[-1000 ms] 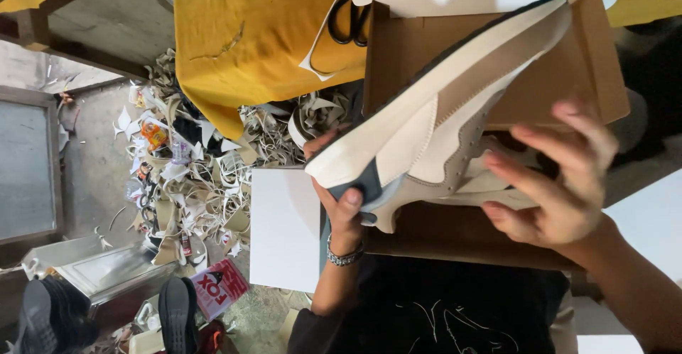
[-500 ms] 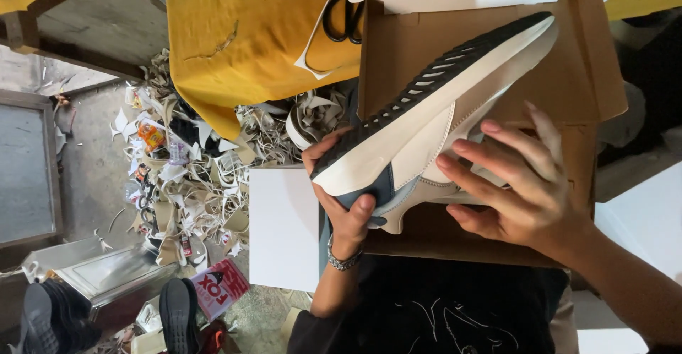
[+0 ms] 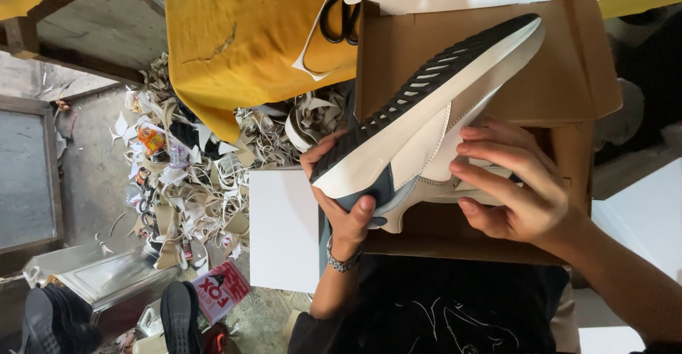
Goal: Packing finished shoes into cardboard boxes with tissue paper and labeling the boxes with a marker.
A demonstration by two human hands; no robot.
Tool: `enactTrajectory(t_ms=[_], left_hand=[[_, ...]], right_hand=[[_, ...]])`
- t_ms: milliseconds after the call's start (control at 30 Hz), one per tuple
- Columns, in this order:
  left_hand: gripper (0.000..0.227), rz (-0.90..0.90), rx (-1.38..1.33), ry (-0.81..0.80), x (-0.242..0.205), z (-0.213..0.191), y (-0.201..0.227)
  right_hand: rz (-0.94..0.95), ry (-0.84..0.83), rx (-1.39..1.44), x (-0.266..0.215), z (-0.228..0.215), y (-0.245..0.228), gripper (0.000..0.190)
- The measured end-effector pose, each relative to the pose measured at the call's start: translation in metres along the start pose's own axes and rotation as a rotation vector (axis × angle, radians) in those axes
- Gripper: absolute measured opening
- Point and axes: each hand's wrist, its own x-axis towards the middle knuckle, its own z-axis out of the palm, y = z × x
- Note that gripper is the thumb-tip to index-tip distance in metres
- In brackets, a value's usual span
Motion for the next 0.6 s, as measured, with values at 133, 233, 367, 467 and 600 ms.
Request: enactTrajectory(t_ms=[133,233,367,467,600], left_hand=[[0.079,0.002,0.019,0.005,0.000,-0.001,-0.001],[0.078,0.004,0.010,0.012,0.000,0.000,0.000],[0.079,-0.014,0.004,0.030,-0.003,-0.002,-0.003],[0.078,-0.044,-0.033,0.007,-0.003,-0.001,0.000],[0.078,-0.007,0.023,0.026,-0.003,0.000,0.001]], right_hand=[[0.032,0.009,0.037,-0.002,-0.004,-0.001,0.027],[-0.026,-0.021,-0.026,0.009,-0.007,0.002,0.022],[-0.104,-0.010,-0.080,0.016,-0.006,0.001,0.010],[-0.047,-0.068,0.061,0.012,-0.010,-0.003,0.008],[0.081,0.021,0.259,-0.008,-0.005,-0.001,0.028]])
